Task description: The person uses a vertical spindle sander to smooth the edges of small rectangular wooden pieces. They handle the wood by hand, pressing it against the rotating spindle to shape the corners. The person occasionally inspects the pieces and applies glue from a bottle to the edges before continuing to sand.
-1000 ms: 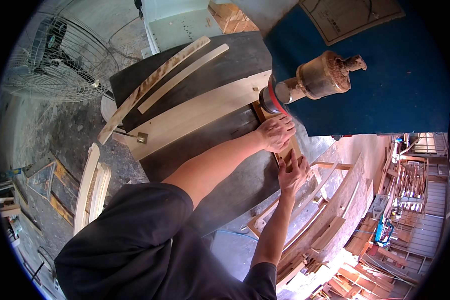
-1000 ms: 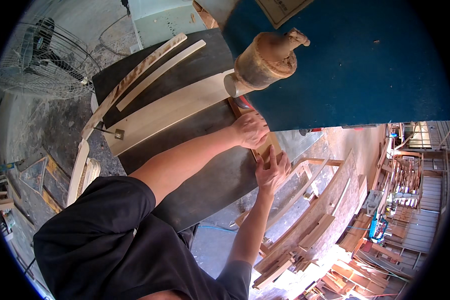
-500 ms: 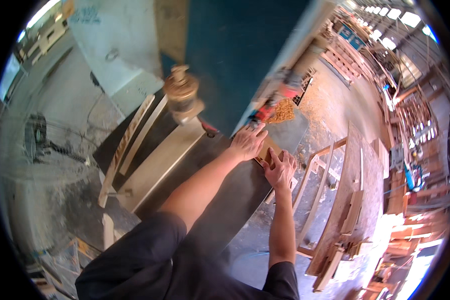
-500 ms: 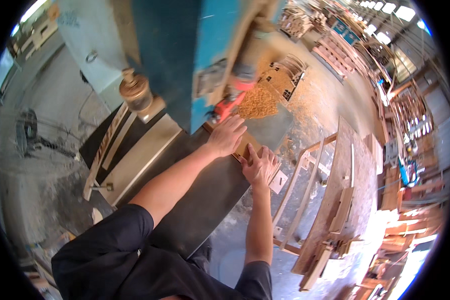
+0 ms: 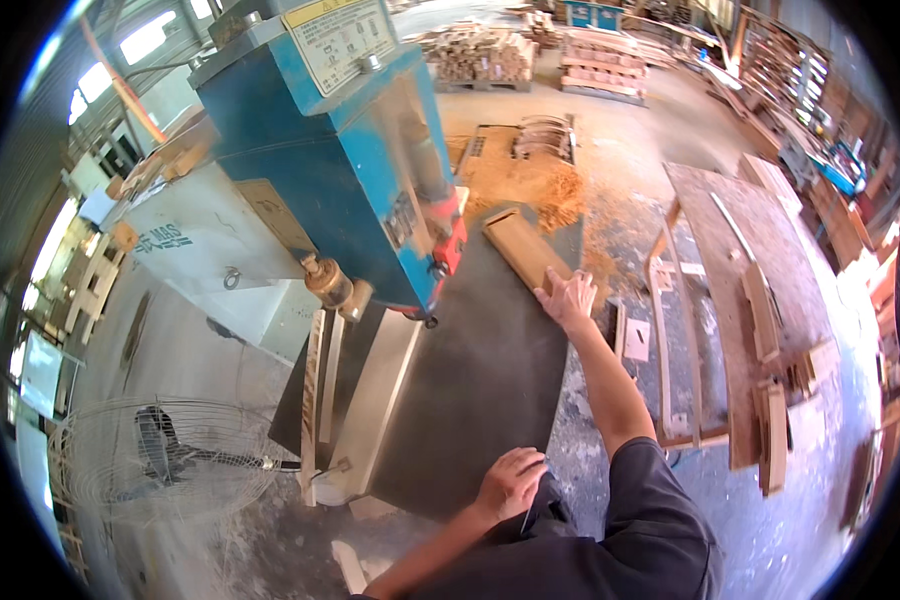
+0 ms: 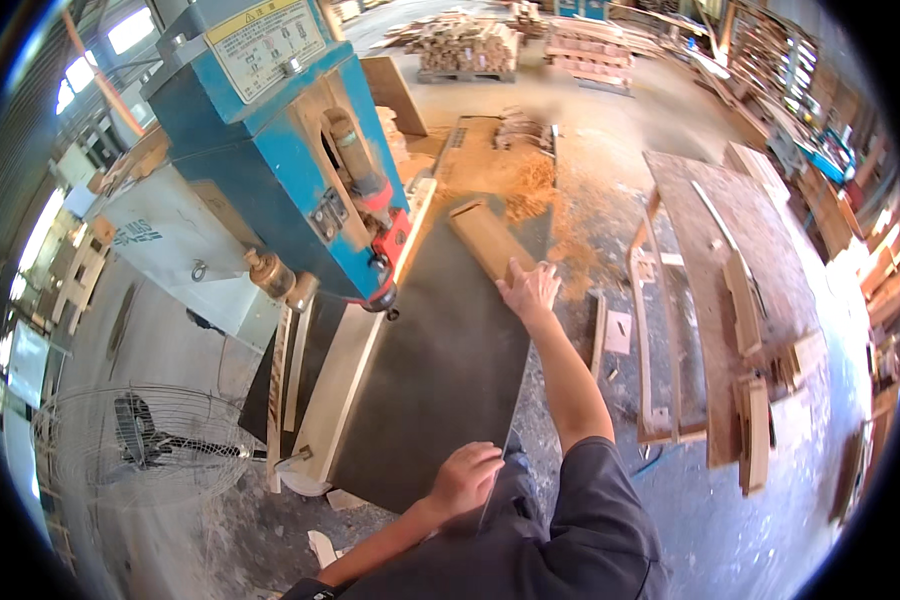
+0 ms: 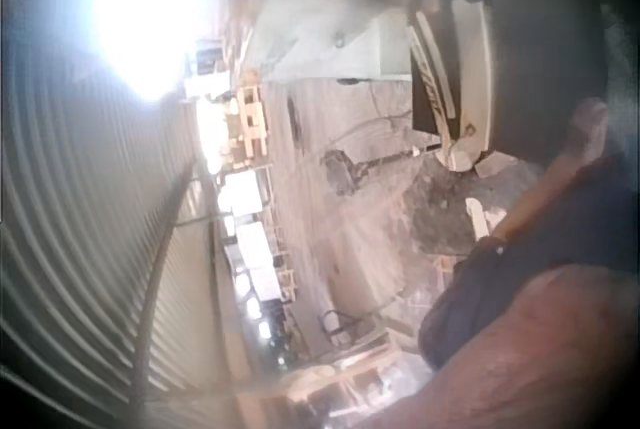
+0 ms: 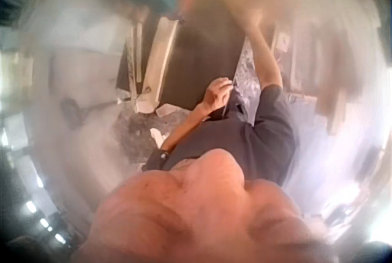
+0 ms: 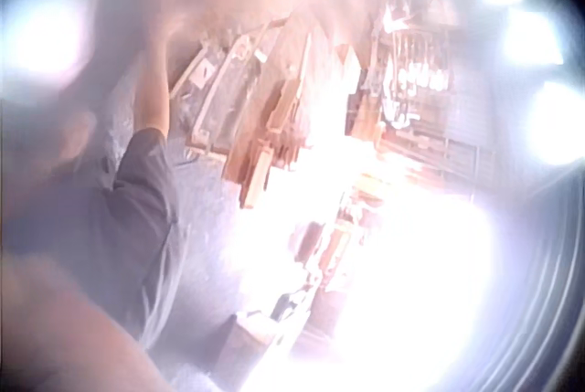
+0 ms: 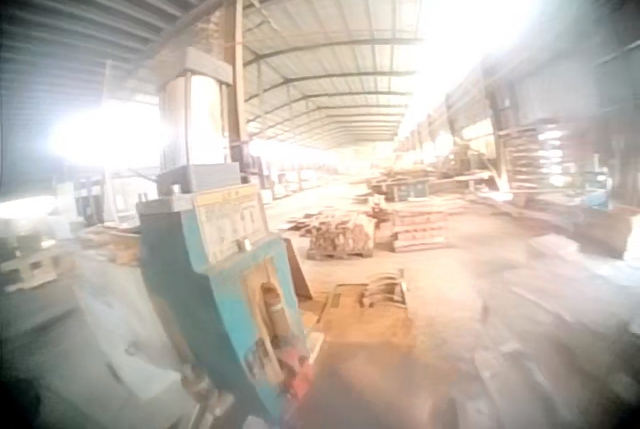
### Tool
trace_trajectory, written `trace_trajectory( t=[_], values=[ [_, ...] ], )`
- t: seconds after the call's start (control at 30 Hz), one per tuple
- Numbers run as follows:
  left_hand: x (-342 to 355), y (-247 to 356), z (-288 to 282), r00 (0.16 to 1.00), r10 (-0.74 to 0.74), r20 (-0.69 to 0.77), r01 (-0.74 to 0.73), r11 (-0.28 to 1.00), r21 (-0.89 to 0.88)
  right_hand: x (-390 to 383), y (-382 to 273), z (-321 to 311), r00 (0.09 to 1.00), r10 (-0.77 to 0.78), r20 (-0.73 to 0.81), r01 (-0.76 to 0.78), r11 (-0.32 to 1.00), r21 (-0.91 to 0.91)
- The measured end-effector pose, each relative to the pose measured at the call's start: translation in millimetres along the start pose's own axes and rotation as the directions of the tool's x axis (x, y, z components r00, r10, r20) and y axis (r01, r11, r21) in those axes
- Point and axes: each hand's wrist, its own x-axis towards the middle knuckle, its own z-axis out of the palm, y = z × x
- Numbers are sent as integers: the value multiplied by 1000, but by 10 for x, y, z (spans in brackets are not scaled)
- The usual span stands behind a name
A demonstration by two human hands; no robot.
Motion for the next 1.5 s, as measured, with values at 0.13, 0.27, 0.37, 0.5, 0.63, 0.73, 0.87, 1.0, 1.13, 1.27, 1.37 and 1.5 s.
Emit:
trace_trajectory(
  t=[0.13,0.27,0.37,0.5,0.63,0.73,0.87,1.0,1.13,1.27,1.37,1.5],
  values=[
    [-203,38,67,999,19,-35,-20,999,-29,-1074,180,-389,996,18,90,-17,1000,-17],
    [-374,60,66,994,-63,-92,58,997,-51,-2044,350,-713,987,133,90,-146,978,151],
    [-311,89,107,997,-39,-73,32,995,-96,-2539,1128,-450,884,365,294,-439,428,790],
    [-344,52,136,999,-7,-46,6,1000,-19,-3234,2101,-625,774,571,274,-466,221,857],
    [-337,93,127,997,-43,-59,47,997,56,-3786,3113,-1364,778,589,-220,-460,772,440],
    [-313,193,264,989,-86,-120,101,987,125,-4042,3946,-1829,786,464,-410,-474,876,83],
    [-31,567,718,990,-117,-81,123,990,65,-4420,5014,-2110,755,502,-423,-566,824,-31],
    [302,875,1273,988,-153,16,153,988,-25,-4514,5711,-2129,732,581,-354,-606,794,51],
    [495,1053,1552,982,-185,39,186,982,-27,-4304,5849,-2192,771,555,-313,-618,769,-161],
    [589,1162,1611,976,-215,31,214,976,40,-3264,5880,-2095,771,460,-440,-462,880,111],
    [659,1216,1591,977,-211,18,208,973,96,-2236,6038,-1825,794,431,-428,-409,901,148],
    [595,1379,1418,976,-214,-35,217,948,232,-1215,6250,-1502,784,566,-255,-594,803,-44]
  ],
)
